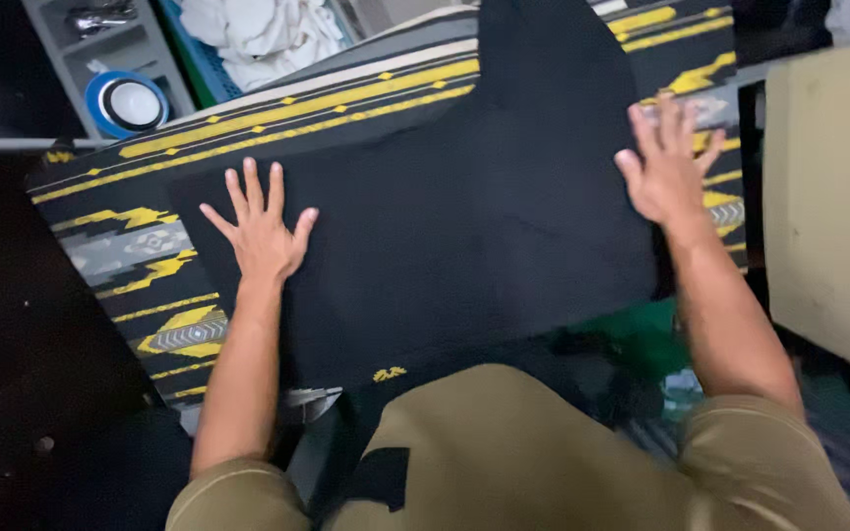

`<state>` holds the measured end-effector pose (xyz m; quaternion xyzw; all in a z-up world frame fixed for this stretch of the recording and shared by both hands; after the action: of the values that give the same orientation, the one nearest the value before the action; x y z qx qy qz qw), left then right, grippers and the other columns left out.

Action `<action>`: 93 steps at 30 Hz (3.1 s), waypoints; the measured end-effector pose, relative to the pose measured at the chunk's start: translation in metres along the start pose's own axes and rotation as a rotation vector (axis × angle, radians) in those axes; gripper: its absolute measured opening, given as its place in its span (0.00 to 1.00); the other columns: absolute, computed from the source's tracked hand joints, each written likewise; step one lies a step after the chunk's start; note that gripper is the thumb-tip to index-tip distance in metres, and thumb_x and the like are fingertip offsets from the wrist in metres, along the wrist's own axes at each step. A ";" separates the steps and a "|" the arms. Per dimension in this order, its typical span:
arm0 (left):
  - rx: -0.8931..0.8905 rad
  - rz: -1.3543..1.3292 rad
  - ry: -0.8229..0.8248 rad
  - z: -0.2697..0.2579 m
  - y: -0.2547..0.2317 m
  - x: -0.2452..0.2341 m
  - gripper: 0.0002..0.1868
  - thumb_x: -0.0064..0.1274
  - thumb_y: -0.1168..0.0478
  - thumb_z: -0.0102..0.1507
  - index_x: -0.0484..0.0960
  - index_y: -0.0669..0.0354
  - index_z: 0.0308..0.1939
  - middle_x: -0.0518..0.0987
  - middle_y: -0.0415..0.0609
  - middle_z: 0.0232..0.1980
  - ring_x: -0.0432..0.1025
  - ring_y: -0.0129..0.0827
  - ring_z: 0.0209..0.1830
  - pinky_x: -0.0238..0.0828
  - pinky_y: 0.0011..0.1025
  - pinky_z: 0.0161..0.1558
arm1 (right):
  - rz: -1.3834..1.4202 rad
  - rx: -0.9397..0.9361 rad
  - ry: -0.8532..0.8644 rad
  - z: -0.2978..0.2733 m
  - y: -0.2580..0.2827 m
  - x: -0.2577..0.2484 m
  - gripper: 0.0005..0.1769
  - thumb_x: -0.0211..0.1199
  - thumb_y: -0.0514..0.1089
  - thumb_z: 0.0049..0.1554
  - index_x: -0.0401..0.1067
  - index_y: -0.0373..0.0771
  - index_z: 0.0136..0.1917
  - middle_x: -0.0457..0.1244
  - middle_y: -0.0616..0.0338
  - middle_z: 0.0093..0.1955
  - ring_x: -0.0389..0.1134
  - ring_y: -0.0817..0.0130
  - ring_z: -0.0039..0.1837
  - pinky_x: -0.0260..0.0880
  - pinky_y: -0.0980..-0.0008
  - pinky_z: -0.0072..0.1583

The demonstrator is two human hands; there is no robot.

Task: The person picks up a dark garment, lays it flat on a surface, and folds it into a compact rectangle before placing it into a drawer.

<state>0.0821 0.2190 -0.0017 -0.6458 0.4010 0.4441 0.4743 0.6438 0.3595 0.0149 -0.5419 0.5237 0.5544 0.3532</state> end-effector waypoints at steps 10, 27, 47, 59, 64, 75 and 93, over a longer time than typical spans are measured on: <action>0.263 0.039 -0.308 0.018 0.051 -0.054 0.26 0.59 0.66 0.67 0.74 0.61 0.70 0.73 0.57 0.64 0.64 0.50 0.72 0.54 0.56 0.72 | 0.610 -0.255 -0.310 0.150 0.019 -0.002 0.48 0.79 0.38 0.60 0.51 0.28 0.81 0.65 0.47 0.71 0.69 0.59 0.67 0.72 0.64 0.67; 0.332 0.128 -0.495 -0.107 0.039 -0.098 0.09 0.63 0.65 0.66 0.81 0.58 0.48 0.80 0.47 0.48 0.74 0.40 0.51 0.61 0.45 0.62 | 1.202 -0.143 -0.053 0.016 -0.002 -0.057 0.15 0.58 0.26 0.53 0.67 0.34 0.53 0.69 0.52 0.68 0.68 0.68 0.60 0.70 0.68 0.61; 0.267 0.050 -0.549 -0.227 0.068 -0.013 0.14 0.60 0.66 0.60 0.83 0.55 0.50 0.80 0.48 0.53 0.74 0.43 0.56 0.63 0.44 0.62 | 0.947 -0.202 -0.508 -0.184 -0.023 0.020 0.07 0.60 0.26 0.58 0.67 0.33 0.48 0.68 0.50 0.62 0.68 0.65 0.65 0.67 0.67 0.69; 0.243 0.056 -0.513 -0.242 0.067 -0.004 0.13 0.57 0.66 0.61 0.82 0.55 0.51 0.80 0.47 0.53 0.73 0.42 0.57 0.63 0.44 0.61 | 0.776 -0.218 -0.432 -0.225 -0.003 0.001 0.09 0.55 0.25 0.48 0.68 0.31 0.43 0.68 0.49 0.59 0.69 0.61 0.63 0.67 0.66 0.67; 0.218 0.030 -0.474 -0.244 0.058 -0.011 0.21 0.57 0.64 0.51 0.84 0.55 0.48 0.78 0.51 0.51 0.72 0.48 0.56 0.61 0.48 0.60 | 0.867 -0.149 -0.534 -0.218 -0.049 0.015 0.11 0.56 0.29 0.54 0.71 0.32 0.51 0.67 0.55 0.57 0.67 0.70 0.57 0.67 0.72 0.62; 0.073 -0.045 -0.134 -0.142 0.052 -0.001 0.37 0.58 0.43 0.65 0.71 0.52 0.76 0.59 0.58 0.82 0.50 0.54 0.82 0.43 0.64 0.73 | 0.500 0.304 -0.489 -0.044 -0.124 0.039 0.25 0.81 0.49 0.54 0.70 0.33 0.52 0.67 0.57 0.43 0.67 0.73 0.43 0.67 0.76 0.45; 0.015 0.075 -0.025 -0.134 0.045 0.011 0.39 0.42 0.37 0.71 0.58 0.45 0.83 0.52 0.48 0.86 0.43 0.45 0.87 0.30 0.67 0.78 | 0.429 -0.229 -0.476 -0.048 -0.064 -0.018 0.13 0.64 0.34 0.63 0.72 0.36 0.62 0.66 0.49 0.61 0.66 0.54 0.66 0.69 0.58 0.66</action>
<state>0.0688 0.0776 -0.0025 -0.6210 0.4223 0.4667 0.4671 0.7194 0.3296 0.0256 -0.3108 0.4631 0.7823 0.2776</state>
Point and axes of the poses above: each hand's wrist, its own z-axis towards the middle knuckle, its own x-axis out of the palm, y = z × x, the point moved 8 cm from there along z, towards the middle knuckle
